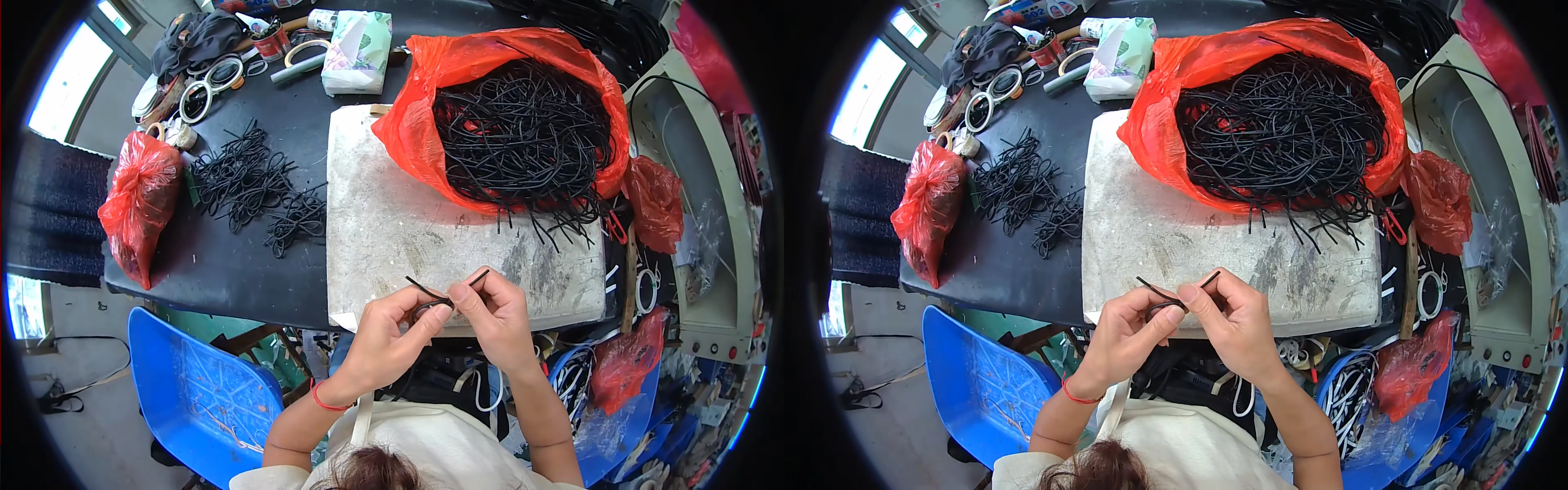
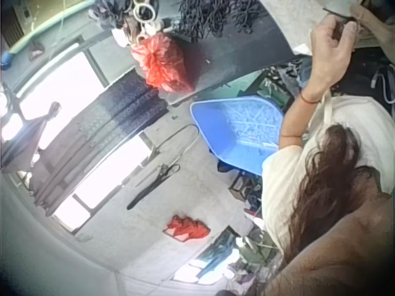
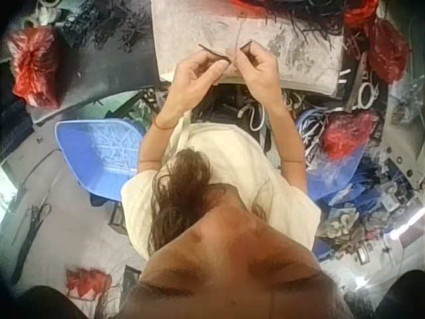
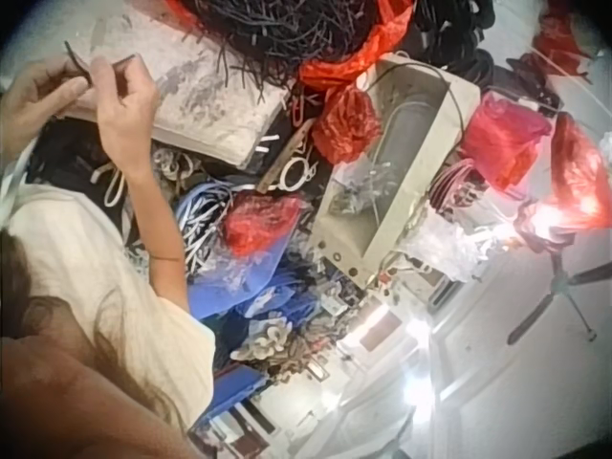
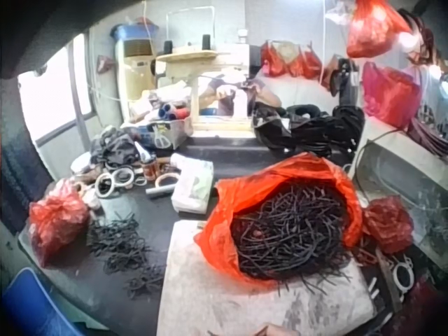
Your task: The person repeatedly picks up black cable ties from a red bag and ties them into knots by hand. They place the finished knots onto a pile on the table. The task involves continuous looping and pulling of the ties to secure the knots.
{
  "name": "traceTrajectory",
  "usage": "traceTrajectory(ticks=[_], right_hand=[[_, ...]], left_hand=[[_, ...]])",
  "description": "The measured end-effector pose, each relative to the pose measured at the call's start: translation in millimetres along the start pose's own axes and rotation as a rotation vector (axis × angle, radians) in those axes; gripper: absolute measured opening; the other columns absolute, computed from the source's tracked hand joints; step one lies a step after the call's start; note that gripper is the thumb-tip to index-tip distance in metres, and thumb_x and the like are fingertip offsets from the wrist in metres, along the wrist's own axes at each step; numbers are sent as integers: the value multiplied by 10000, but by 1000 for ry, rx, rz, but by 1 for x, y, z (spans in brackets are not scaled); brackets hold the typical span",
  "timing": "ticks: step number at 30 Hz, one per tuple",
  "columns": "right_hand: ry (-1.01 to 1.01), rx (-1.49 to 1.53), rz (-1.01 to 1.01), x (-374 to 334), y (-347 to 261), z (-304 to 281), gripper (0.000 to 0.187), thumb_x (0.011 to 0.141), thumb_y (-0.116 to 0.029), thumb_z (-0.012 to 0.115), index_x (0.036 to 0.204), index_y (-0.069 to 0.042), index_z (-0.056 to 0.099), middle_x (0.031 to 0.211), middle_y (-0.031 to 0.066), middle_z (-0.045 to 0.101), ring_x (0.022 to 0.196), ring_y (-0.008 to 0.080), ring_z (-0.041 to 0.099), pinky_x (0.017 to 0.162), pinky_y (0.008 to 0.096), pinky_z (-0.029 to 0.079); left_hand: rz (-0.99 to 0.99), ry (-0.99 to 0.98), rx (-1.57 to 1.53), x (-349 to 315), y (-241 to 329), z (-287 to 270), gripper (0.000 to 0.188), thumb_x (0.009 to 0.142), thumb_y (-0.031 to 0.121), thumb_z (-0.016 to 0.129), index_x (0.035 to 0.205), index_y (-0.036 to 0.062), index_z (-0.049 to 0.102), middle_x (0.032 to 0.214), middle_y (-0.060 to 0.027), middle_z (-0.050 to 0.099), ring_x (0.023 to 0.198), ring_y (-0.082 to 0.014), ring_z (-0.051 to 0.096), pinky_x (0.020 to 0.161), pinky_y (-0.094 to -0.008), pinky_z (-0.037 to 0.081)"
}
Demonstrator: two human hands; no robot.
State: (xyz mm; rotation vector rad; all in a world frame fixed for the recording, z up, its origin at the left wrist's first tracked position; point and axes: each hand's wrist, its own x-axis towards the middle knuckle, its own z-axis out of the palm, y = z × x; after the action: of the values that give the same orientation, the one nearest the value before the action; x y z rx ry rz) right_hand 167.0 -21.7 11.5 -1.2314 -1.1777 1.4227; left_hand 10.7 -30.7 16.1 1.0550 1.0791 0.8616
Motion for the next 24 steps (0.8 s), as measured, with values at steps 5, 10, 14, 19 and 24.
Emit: traceTrajectory(ticks=[5, 10, 14, 19, 24], right_hand=[[86, 58, -46, 3, -2, 1, 255, 854, -149, 614, 648, -24, 528, 561, -46, 458, 540, 21, 361, 478, 204, 279], [107, 66, -9, 10, 10, -2, 339, 854, -172, 612, 577, -39, 471, 515, -53, 410, 517, 12, 310, 456, 213, 226], [60, -8, 99, 14, -2, -1, 246, 857, -165, 602, 668, -20, 539, 561, -39, 467, 508, 19, 372, 464, 194, 294], [94, -138, 90, 4, 3, -10, 133, 841, -115, 612, 888, 7, 589, 699, -5, 555, 556, 40, 475, 512, 193, 397], [399, -673, -185, -2, 3, -19, 156, 765, -43, 648, 915, -12, 616, 862, 93, 545, 584, 130, 500, 515, 250, 407]], left_hand=[[80, 20, -113, -6, -7, 10, 159, 867, 105, 579, 939, -33, 609, 689, -1, 569, 585, -46, 490, 519, -191, 393], [123, 33, 144, -11, -17, 6, 136, 874, 92, 563, 928, -25, 610, 745, -18, 586, 631, -42, 505, 545, -190, 406], [95, 92, 146, 4, -12, -7, 139, 845, 108, 598, 891, -22, 619, 634, -26, 571, 551, -44, 478, 485, -209, 370], [-8, 60, 524, 11, 10, -16, 175, 811, 159, 642, 882, -1, 625, 615, -79, 576, 526, -128, 538, 505, -265, 419], [386, 335, 823, 7, 1, -31, 139, 758, 16, 635, 896, 1, 632, 755, -95, 603, 656, -176, 582, 615, -265, 469]])
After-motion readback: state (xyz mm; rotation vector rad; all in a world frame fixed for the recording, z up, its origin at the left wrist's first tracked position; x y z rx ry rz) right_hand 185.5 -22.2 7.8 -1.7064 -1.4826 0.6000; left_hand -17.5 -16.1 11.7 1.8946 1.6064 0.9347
